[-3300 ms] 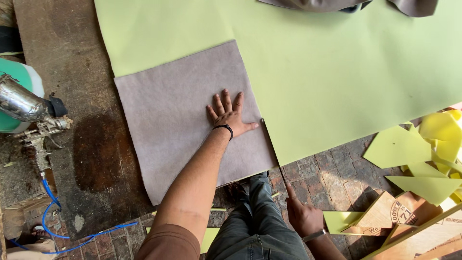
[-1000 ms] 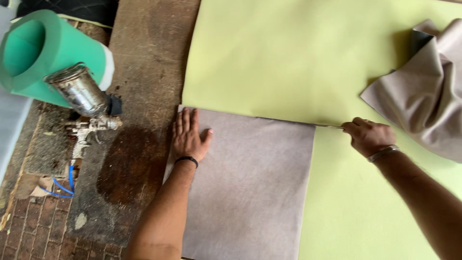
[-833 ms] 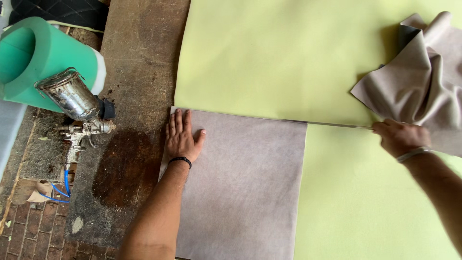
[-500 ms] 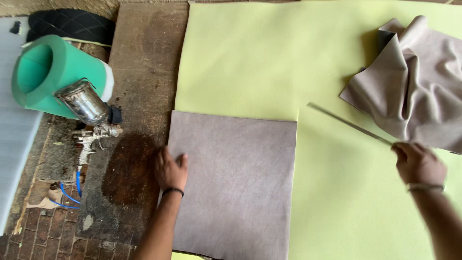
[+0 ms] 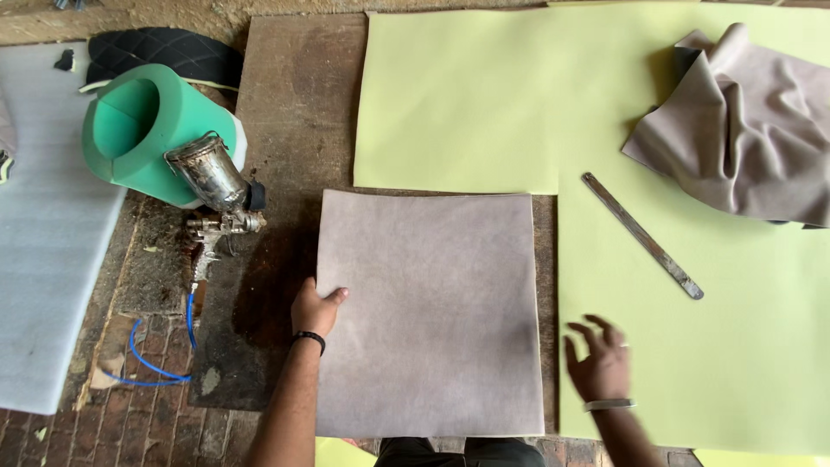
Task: The person places a folded piece of light brown fabric on a yellow foam sheet, smooths it, and uses a metal straight edge to press the edges. They then use a spray gun to apply adhesive to the foam, place the fabric on top, and repeat the process with additional layers. The person also cuts the foam sheet with a knife and stacks the assembled pieces.
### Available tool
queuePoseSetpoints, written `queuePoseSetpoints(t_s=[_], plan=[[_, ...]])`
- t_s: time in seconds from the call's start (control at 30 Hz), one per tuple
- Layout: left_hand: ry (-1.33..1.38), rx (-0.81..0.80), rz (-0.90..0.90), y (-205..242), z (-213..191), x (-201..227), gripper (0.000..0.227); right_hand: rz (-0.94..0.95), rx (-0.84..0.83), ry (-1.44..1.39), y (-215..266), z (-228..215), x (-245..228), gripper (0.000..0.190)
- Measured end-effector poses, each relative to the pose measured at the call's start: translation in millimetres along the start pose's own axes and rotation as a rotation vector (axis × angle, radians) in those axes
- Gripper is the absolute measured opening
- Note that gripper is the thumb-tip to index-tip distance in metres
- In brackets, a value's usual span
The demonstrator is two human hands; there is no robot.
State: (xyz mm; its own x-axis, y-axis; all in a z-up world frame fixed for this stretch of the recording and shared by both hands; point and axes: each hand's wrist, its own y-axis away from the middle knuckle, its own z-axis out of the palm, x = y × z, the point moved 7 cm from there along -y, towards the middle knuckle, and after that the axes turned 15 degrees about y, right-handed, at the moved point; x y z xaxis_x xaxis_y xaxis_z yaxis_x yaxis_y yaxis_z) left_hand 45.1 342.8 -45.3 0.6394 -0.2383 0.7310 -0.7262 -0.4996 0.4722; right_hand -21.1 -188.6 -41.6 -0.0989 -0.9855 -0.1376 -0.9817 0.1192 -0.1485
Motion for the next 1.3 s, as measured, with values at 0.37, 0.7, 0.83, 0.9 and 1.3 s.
queuePoseSetpoints(t_s=[0.37,0.7,0.83,0.9,1.3], plan=[[-0.215,-0.01,0.325,-28.2,-29.4,-84.6,0.043,0.154,-0.331,0.119,78.7,2.3,-126.7,0.042],[-0.269,0.049,0.189,48.9,-51.6,-86.6,0.041,0.251,-0.479,0.103,103.0,-9.6,-147.3,0.035],[-0.336,0.128,0.236,54.5,-51.9,-77.1,0.029,0.159,-0.471,0.144,90.9,-17.6,-143.6,0.029],[-0.349,0.251,0.485,71.2,-48.5,-58.2,0.023,0.07,-0.45,0.112,85.2,-18.8,-139.2,0.028],[0.041,-0.516,0.717,191.8,192.3,57.4,0.021,0.462,-0.681,-0.95,23.2,24.2,-80.0,0.044]])
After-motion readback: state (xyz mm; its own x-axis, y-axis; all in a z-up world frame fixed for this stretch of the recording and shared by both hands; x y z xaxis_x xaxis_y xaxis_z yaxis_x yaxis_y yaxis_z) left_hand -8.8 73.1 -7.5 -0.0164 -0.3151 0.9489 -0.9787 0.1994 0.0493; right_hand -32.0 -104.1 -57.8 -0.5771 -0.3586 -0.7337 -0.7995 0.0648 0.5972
